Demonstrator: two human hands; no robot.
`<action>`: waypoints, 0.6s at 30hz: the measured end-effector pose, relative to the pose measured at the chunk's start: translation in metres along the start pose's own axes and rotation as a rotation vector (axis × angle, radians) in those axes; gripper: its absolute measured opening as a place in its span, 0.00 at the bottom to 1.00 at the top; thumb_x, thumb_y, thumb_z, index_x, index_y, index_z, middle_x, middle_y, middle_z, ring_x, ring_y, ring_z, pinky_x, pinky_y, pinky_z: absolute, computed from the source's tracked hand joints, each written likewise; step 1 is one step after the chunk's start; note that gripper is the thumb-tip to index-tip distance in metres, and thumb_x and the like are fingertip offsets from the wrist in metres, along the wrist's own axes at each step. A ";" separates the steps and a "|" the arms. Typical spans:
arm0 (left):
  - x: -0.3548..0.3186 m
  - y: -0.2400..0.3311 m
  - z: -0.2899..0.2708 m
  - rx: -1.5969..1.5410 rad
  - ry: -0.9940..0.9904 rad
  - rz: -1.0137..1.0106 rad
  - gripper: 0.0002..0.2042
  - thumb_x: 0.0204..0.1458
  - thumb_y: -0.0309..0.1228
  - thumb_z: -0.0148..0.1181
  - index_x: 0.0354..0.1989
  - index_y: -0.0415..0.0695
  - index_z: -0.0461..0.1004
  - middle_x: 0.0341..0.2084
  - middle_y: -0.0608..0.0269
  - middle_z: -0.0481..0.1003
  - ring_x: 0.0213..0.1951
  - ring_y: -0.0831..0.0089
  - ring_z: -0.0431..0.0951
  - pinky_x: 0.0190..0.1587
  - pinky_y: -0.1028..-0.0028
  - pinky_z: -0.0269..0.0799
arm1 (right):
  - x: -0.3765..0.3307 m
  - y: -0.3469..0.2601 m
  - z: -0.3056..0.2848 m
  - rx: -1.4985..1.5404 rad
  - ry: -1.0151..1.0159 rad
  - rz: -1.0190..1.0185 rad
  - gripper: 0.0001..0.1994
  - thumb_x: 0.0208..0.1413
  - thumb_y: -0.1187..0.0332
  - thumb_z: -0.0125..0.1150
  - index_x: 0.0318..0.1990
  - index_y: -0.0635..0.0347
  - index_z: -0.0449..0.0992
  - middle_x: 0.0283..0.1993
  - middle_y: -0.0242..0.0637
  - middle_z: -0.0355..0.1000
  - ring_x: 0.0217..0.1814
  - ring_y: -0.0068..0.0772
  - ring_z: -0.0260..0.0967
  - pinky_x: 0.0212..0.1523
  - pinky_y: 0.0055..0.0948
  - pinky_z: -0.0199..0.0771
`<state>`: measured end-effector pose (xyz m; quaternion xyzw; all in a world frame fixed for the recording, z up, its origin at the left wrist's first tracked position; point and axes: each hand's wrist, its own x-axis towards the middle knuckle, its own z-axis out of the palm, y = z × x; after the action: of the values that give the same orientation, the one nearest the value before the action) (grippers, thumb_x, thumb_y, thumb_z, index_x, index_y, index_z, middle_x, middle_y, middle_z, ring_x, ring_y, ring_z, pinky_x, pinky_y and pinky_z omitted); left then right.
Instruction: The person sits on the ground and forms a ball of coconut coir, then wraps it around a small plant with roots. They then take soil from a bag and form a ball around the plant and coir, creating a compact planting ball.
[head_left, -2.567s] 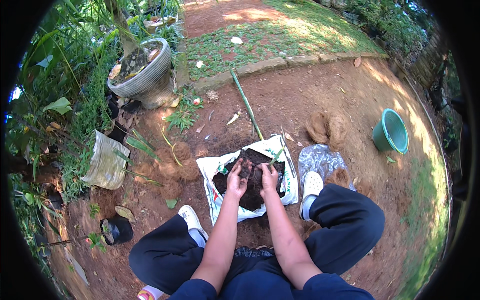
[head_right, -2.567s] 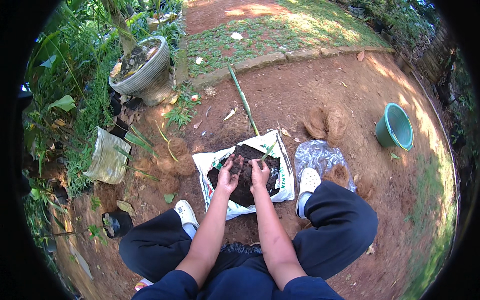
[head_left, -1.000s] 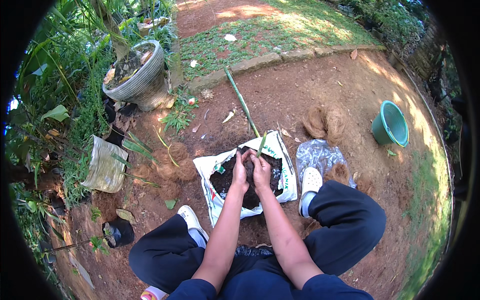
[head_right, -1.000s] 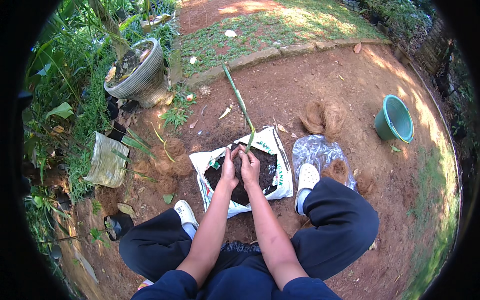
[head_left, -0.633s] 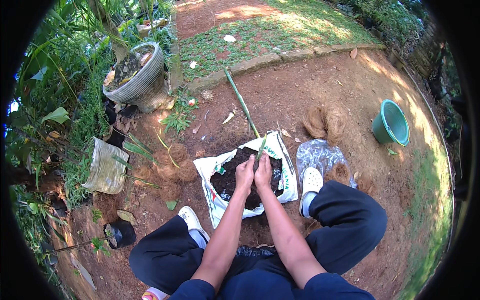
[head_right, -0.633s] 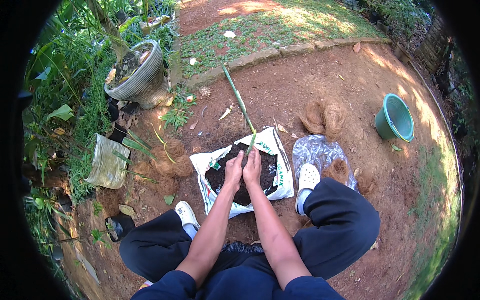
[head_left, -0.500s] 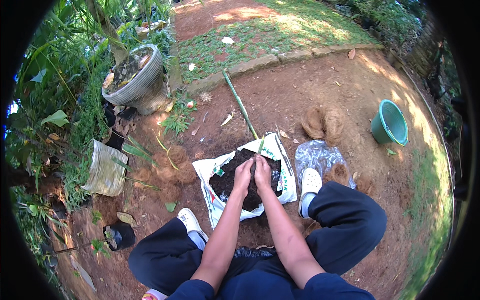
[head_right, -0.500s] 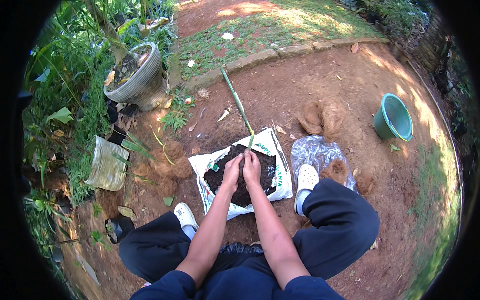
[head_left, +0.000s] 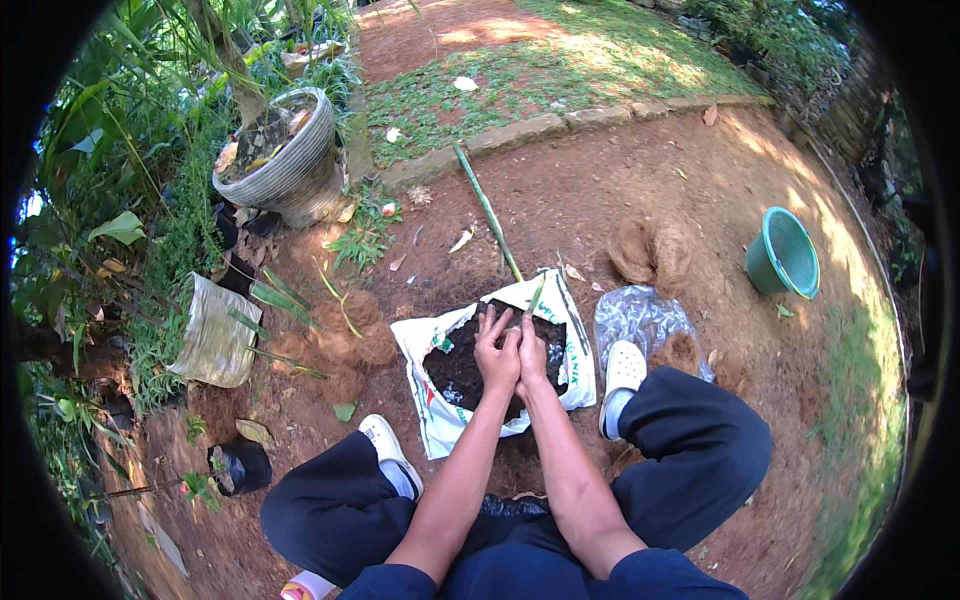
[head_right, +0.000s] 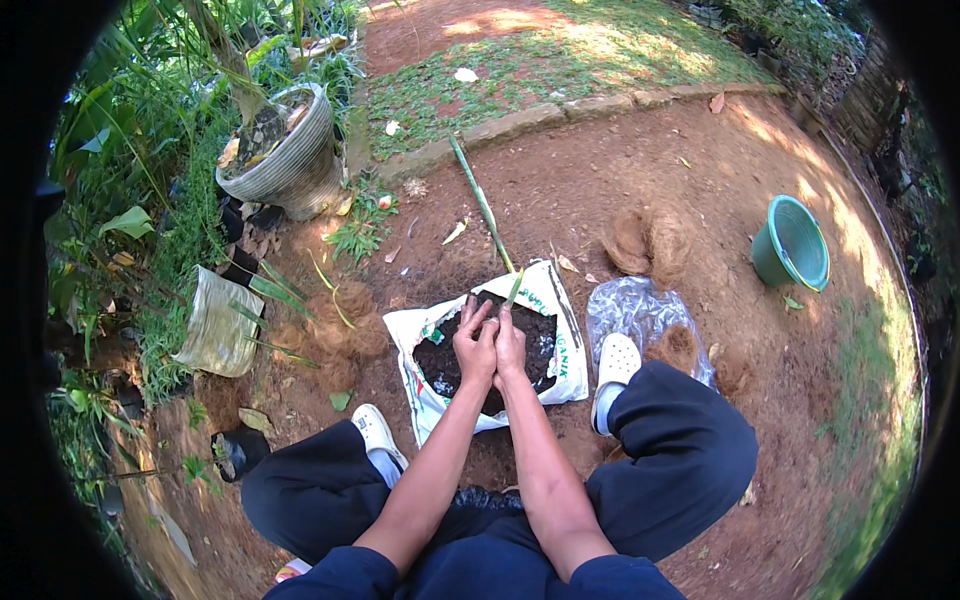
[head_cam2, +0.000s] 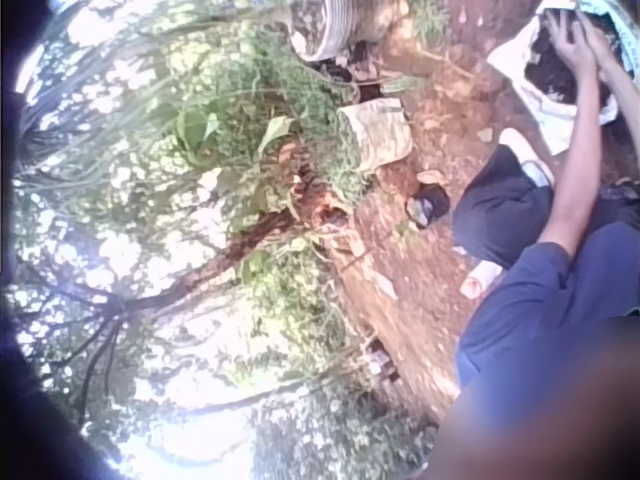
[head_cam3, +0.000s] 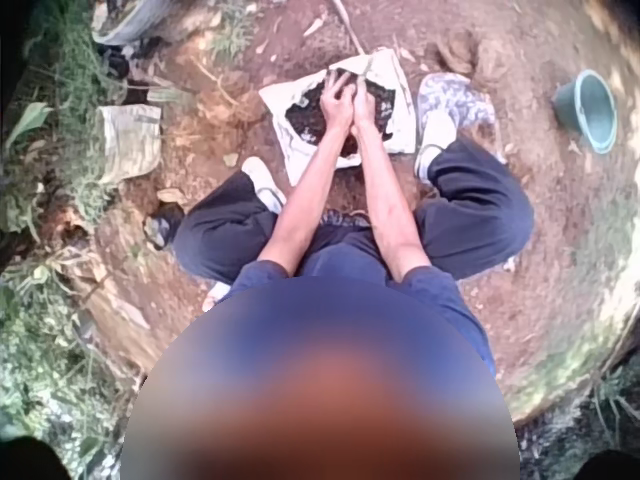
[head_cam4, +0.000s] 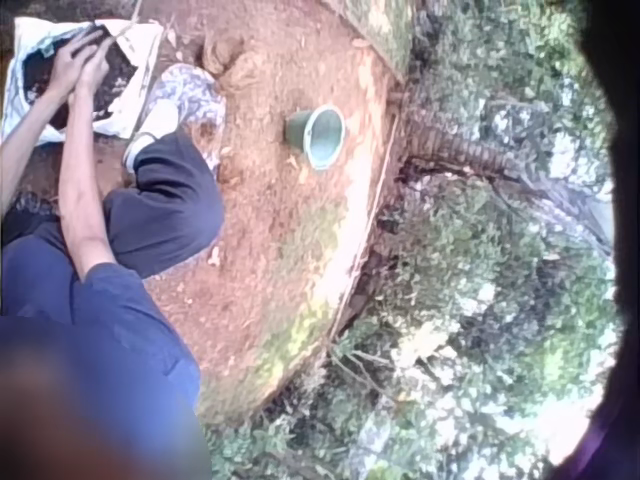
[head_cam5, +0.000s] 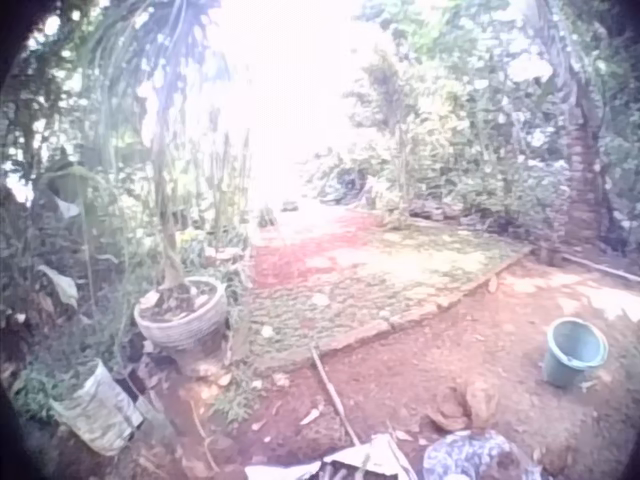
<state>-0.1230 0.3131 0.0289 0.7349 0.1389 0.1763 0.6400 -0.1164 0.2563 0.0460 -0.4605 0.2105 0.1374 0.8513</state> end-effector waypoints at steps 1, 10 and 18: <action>0.000 -0.001 0.001 0.000 0.000 -0.003 0.16 0.50 0.31 0.59 0.48 0.49 0.80 0.61 0.47 0.66 0.68 0.51 0.57 0.70 0.51 0.40 | 0.000 0.000 -0.001 -0.013 -0.005 0.022 0.26 0.66 0.46 0.45 0.40 0.65 0.76 0.38 0.39 0.75 0.38 0.26 0.72 0.37 0.27 0.72; 0.018 0.005 -0.011 -0.595 0.261 -0.367 0.17 0.61 0.35 0.48 0.45 0.33 0.77 0.49 0.52 0.76 0.54 0.67 0.73 0.59 0.69 0.63 | 0.007 0.003 -0.006 0.093 -0.064 0.139 0.19 0.64 0.50 0.50 0.43 0.57 0.76 0.40 0.35 0.77 0.39 0.28 0.75 0.43 0.30 0.77; 0.008 0.010 -0.002 -0.204 0.065 0.140 0.12 0.55 0.32 0.55 0.39 0.37 0.80 0.47 0.47 0.77 0.57 0.53 0.72 0.63 0.58 0.60 | 0.012 0.004 -0.004 0.253 -0.121 0.117 0.12 0.64 0.59 0.52 0.40 0.56 0.76 0.37 0.31 0.74 0.37 0.24 0.72 0.38 0.25 0.75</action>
<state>-0.1170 0.3163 0.0400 0.6679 0.0892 0.2576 0.6926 -0.1085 0.2554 0.0354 -0.3273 0.2009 0.1867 0.9042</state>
